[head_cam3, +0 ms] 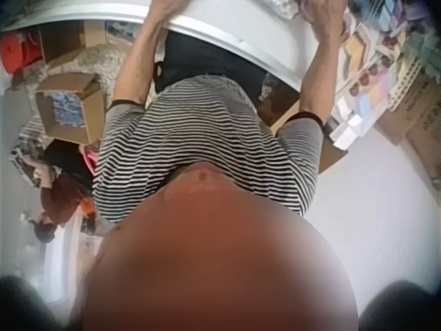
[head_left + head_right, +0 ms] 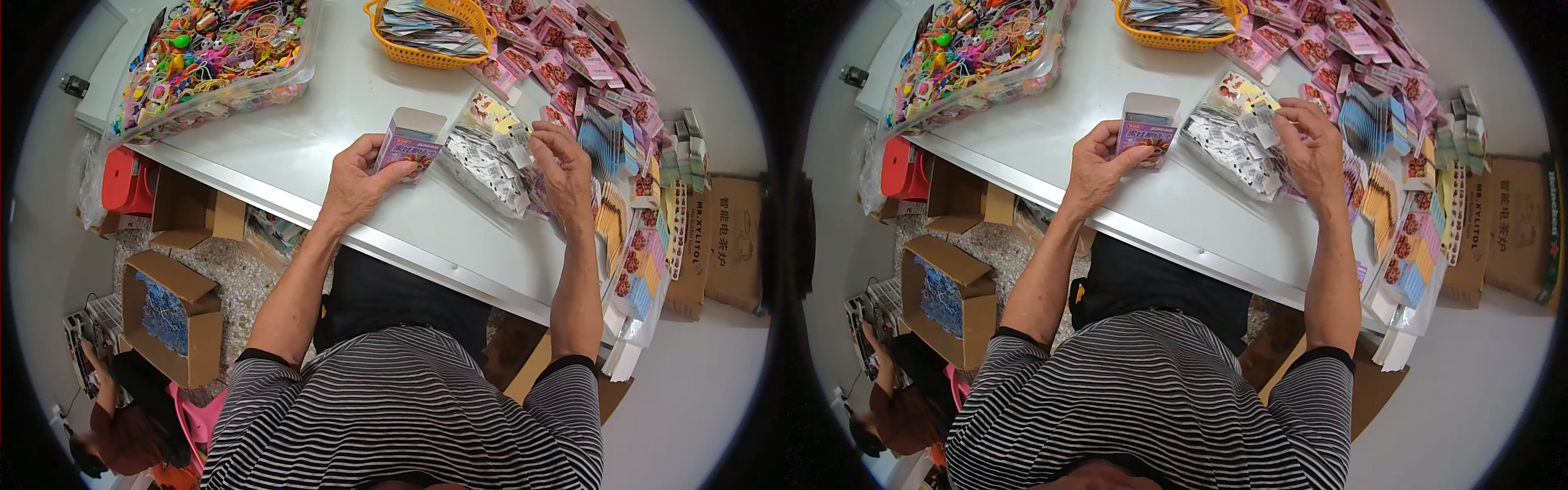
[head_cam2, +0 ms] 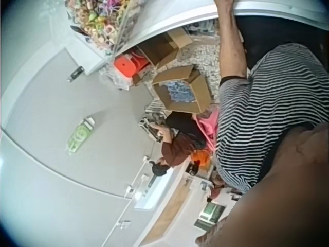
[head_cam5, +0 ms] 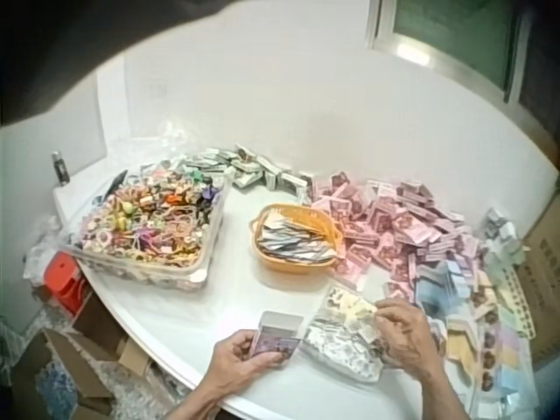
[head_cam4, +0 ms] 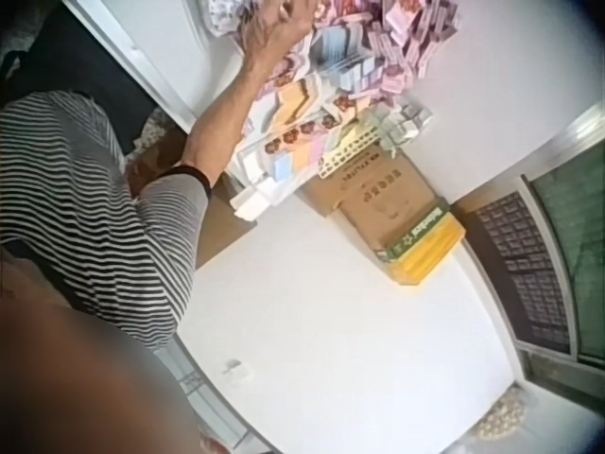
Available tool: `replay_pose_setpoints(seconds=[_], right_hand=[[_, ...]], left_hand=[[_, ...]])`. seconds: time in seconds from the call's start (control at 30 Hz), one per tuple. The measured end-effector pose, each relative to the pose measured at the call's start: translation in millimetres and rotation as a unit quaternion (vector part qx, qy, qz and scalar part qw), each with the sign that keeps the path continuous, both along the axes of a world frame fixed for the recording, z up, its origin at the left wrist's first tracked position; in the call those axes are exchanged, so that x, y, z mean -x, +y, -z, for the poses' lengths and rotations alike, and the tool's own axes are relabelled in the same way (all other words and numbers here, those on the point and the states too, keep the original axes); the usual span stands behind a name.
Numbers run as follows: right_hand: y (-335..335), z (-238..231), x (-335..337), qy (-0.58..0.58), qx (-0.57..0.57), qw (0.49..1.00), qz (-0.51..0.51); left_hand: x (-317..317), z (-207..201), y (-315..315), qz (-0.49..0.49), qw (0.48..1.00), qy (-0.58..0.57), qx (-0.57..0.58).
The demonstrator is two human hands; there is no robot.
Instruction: Packaging small colorful items into small boxes and then organizing them into a large plastic bag.
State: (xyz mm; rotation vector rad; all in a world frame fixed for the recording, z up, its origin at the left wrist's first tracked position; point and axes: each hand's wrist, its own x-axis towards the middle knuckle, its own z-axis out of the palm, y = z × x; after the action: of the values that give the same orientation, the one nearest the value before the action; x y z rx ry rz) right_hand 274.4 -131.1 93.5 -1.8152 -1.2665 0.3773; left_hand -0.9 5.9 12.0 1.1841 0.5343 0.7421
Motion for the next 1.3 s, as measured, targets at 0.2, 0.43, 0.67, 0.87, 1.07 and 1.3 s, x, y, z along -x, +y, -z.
replay_pose_setpoints(seconds=[0.2, 0.43, 0.67, 0.87, 1.07, 1.3], right_hand=[[1.4, 7.9, 2.1, -0.056, -0.032, 0.998, 0.008], [-1.1, 8.1, 5.7, -0.067, -0.089, 0.993, 0.045], [-6.6, 11.1, 2.6, -0.012, -0.117, 0.993, 0.030], [-9.5, 8.2, -3.6, 0.077, -0.055, 0.995, 0.023], [-9.5, 19.5, -11.1, 0.146, -0.074, 0.986, 0.021], [3.9, 12.0, 13.3, 0.154, -0.097, 0.983, 0.011]], left_hand=[[0.4, 3.2, -0.3, -0.003, 1.000, -0.002, -0.009], [1.9, 3.5, -0.9, -0.010, 1.000, -0.007, -0.005], [1.5, 1.1, -2.0, -0.011, 1.000, 0.005, -0.005], [1.5, 1.7, -1.4, -0.009, 1.000, 0.002, -0.008], [-0.4, 2.8, -0.6, -0.006, 1.000, 0.003, -0.015], [1.8, 2.0, -0.6, -0.001, 1.000, 0.008, -0.012]])
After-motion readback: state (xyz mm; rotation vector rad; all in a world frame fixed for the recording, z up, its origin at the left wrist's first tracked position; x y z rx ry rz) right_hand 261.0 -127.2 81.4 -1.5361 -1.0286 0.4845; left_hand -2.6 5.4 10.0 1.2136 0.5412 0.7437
